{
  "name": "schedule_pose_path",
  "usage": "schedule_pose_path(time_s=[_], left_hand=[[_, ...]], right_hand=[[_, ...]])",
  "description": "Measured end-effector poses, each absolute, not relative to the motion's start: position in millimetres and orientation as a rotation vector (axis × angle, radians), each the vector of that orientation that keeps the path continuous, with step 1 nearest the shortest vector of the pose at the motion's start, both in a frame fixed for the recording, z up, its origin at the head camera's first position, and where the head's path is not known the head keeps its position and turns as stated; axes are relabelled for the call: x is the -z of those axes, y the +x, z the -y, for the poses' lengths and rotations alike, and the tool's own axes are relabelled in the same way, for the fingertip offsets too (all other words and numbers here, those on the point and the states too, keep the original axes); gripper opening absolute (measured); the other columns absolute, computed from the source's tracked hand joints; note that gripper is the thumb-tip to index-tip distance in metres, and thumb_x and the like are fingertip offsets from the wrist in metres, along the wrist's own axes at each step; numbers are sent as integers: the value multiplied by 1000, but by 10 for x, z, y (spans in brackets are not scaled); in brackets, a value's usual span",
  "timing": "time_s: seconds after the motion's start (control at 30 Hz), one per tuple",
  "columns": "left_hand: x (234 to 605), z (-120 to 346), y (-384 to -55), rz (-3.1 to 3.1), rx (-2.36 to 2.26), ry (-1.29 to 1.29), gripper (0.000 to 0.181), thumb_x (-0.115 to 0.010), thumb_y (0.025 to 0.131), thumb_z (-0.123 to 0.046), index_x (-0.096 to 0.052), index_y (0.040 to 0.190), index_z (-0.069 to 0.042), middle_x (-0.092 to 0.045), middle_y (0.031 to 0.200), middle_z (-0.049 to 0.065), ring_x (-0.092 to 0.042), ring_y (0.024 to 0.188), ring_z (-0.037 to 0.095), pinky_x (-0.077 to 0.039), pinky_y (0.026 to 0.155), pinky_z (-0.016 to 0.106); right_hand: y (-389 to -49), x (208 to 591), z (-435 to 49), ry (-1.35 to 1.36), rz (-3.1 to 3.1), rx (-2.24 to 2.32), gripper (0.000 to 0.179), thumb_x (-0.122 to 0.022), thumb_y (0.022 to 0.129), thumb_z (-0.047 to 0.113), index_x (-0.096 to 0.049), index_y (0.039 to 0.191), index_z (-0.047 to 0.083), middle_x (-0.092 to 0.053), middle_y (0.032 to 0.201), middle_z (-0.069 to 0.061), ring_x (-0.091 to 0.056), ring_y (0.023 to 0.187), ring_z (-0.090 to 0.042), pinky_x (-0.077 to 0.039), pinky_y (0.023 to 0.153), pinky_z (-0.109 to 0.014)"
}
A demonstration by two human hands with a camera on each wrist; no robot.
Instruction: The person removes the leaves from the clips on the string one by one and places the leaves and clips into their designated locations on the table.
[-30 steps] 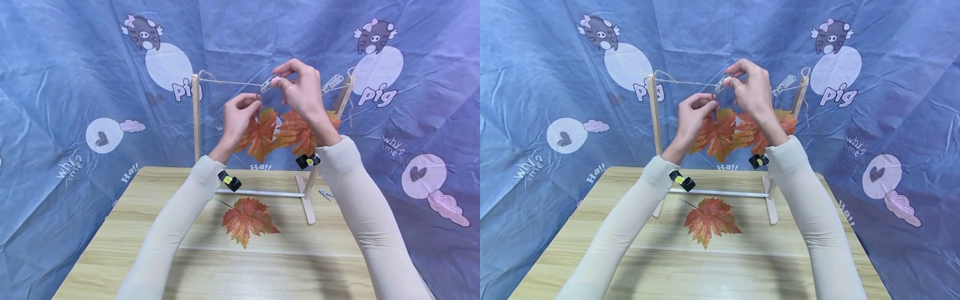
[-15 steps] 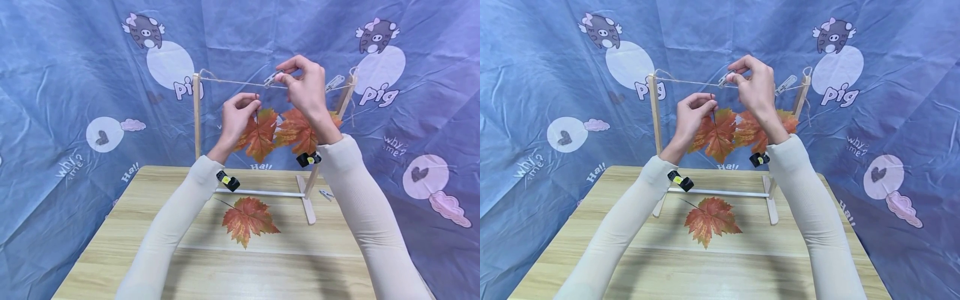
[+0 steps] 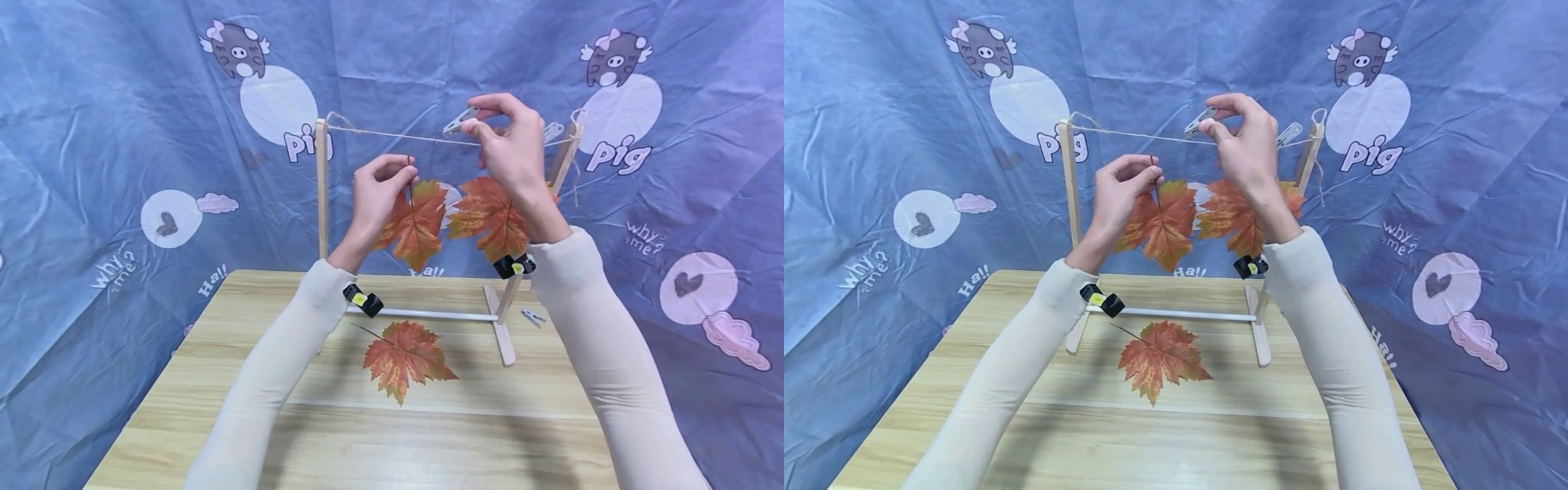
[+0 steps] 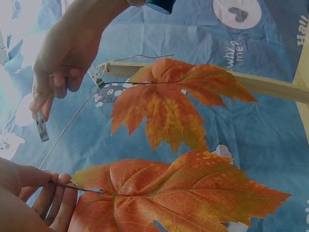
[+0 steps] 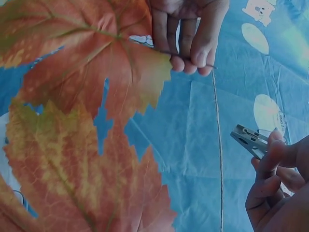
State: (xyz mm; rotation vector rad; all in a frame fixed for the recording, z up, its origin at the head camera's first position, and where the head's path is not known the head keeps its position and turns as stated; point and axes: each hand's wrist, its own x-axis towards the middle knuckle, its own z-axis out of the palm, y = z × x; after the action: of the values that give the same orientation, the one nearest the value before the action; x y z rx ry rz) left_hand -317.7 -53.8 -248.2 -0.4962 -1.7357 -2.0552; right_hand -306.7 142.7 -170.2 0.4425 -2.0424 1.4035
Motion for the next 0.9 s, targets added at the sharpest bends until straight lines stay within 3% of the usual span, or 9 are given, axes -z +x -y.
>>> schedule_pose_path(time_s=[0.17, 0.57, 0.9], left_hand=[[2513, 606, -3131, 1738, 2077, -496, 9, -74, 99, -2, -77, 107, 0, -79, 100, 10, -75, 82, 13, -66, 81, 27], [2694, 849, -3009, 1769, 2076, -497, 11, -74, 101, -7, -77, 110, -2, -78, 105, 15, -76, 88, 16, -67, 85, 28], [2808, 885, -2987, 1745, 2146, -454, 19, -72, 100, 0, -71, 115, 11, -77, 96, 6, -76, 81, 12, -67, 78, 24]], right_hand=[[-3039, 1750, -1498, 444, 2046, -1430, 30, -76, 100, 14, -75, 130, 14, -64, 108, 6, -51, 43, -9, -44, 43, -20], [-2919, 1932, -1598, 481, 2015, -1447, 33, -82, 96, 20, -76, 128, 14, -64, 111, 4, -53, 47, -10, -45, 46, -20], [-2825, 2087, -1729, 476, 2001, -1464, 32, -82, 96, 17, -76, 128, 14, -65, 113, 3, -54, 47, -9, -47, 47, -20]])
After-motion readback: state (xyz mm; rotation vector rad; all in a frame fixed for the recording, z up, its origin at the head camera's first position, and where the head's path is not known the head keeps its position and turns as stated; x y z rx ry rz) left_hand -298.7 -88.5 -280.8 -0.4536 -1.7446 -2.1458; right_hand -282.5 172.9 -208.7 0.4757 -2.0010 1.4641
